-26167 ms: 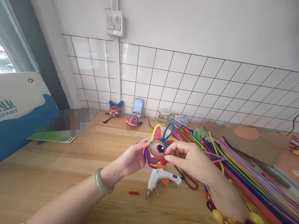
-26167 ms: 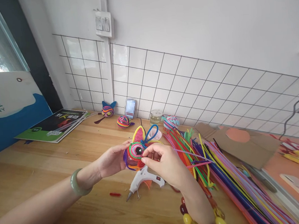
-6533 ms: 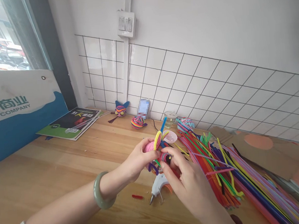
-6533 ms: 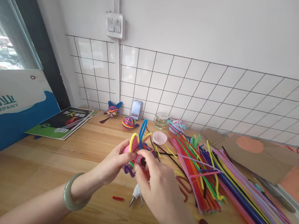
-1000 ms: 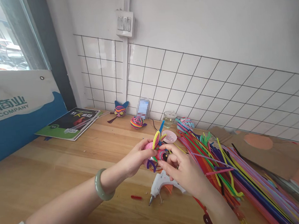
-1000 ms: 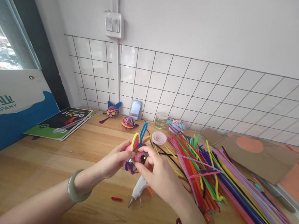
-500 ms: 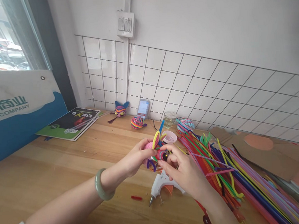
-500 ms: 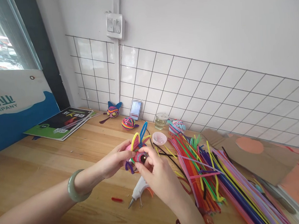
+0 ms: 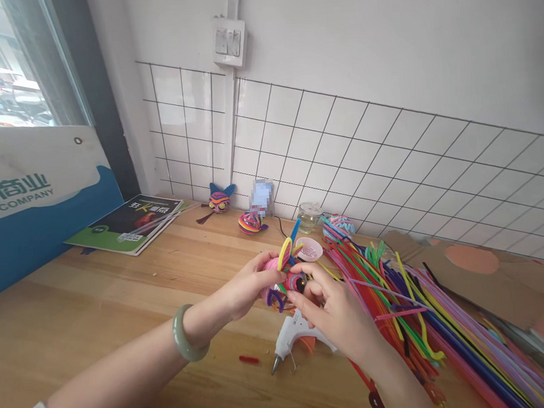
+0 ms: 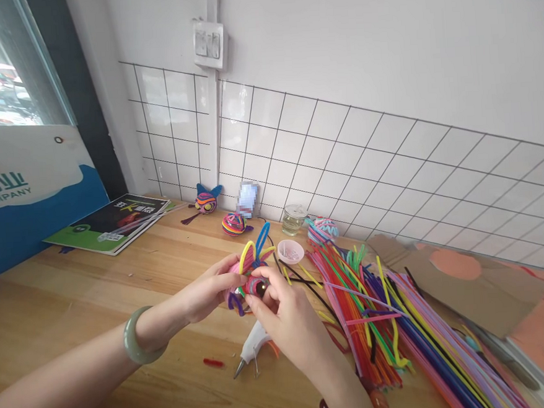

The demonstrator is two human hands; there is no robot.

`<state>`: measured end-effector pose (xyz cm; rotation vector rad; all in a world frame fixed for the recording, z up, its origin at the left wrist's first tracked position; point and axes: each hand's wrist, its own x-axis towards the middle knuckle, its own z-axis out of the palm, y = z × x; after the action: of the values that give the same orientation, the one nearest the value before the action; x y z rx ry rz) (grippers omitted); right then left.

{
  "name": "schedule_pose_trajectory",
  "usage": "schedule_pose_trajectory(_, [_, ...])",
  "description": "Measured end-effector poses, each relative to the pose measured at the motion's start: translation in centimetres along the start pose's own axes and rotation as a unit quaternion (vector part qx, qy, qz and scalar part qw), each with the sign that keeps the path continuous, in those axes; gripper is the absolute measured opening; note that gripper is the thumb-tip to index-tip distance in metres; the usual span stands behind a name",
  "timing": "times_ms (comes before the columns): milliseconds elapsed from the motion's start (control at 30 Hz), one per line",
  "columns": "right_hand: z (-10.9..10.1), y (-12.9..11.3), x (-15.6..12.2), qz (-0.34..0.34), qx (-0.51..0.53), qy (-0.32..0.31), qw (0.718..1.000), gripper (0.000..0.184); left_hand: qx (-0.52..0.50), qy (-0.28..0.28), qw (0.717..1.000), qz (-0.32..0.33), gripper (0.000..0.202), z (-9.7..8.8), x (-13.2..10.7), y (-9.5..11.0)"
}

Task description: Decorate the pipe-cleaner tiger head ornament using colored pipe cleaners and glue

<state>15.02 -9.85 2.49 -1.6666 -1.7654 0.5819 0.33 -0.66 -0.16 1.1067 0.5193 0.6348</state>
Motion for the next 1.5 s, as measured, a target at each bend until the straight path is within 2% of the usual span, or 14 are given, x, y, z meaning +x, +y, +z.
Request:
schedule_pose_trajectory(333, [0.0, 0.2, 0.0, 0.001, 0.018, 0.016, 1.0, 0.026, -0.019, -0.045, 0.999, 0.006, 0.042, -0.4, -0.2, 0.3])
schedule_pose_trajectory(500, [0.0, 0.1, 0.1, 0.0, -0.001, 0.02, 1.0, 0.026, 0.013, -0.036, 0.999, 0.008, 0.052, -0.4, 0.0, 0.0])
schedule_pose_trajectory(700, [0.0, 0.3, 0.2, 0.003, 0.003, 0.012, 1.0, 0.025, -0.026, -0.023, 0.999, -0.002, 0.049, -0.3, 0.2, -0.3])
schedule_pose_trajectory(933, [0.1, 0.3, 0.2, 0.003, 0.0, 0.008, 1.0, 0.027, 0.017, -0.012, 1.0, 0.005, 0.055, -0.2, 0.1, -0.1])
schedule_pose_trajectory(1233, [0.3, 0.3, 0.4, 0.012, 0.006, -0.006, 1.0, 0.028, 0.029, 0.013, 0.999, 0.012, 0.048, -0.3, 0.4, -0.5])
schedule_pose_trajectory(1300, [0.3, 0.4, 0.4, 0.023, 0.016, -0.009, 1.0, 0.033, 0.025, 0.008, 1.0, 0.014, 0.047, -0.3, 0.4, -0.4])
schedule_pose_trajectory(1500, [-0.3, 0.7, 0.1, 0.045, 0.044, -0.051, 0.997, 0.066, -0.029, 0.003, 1.0, 0.006, 0.044, -1.2, 1.0, -0.4])
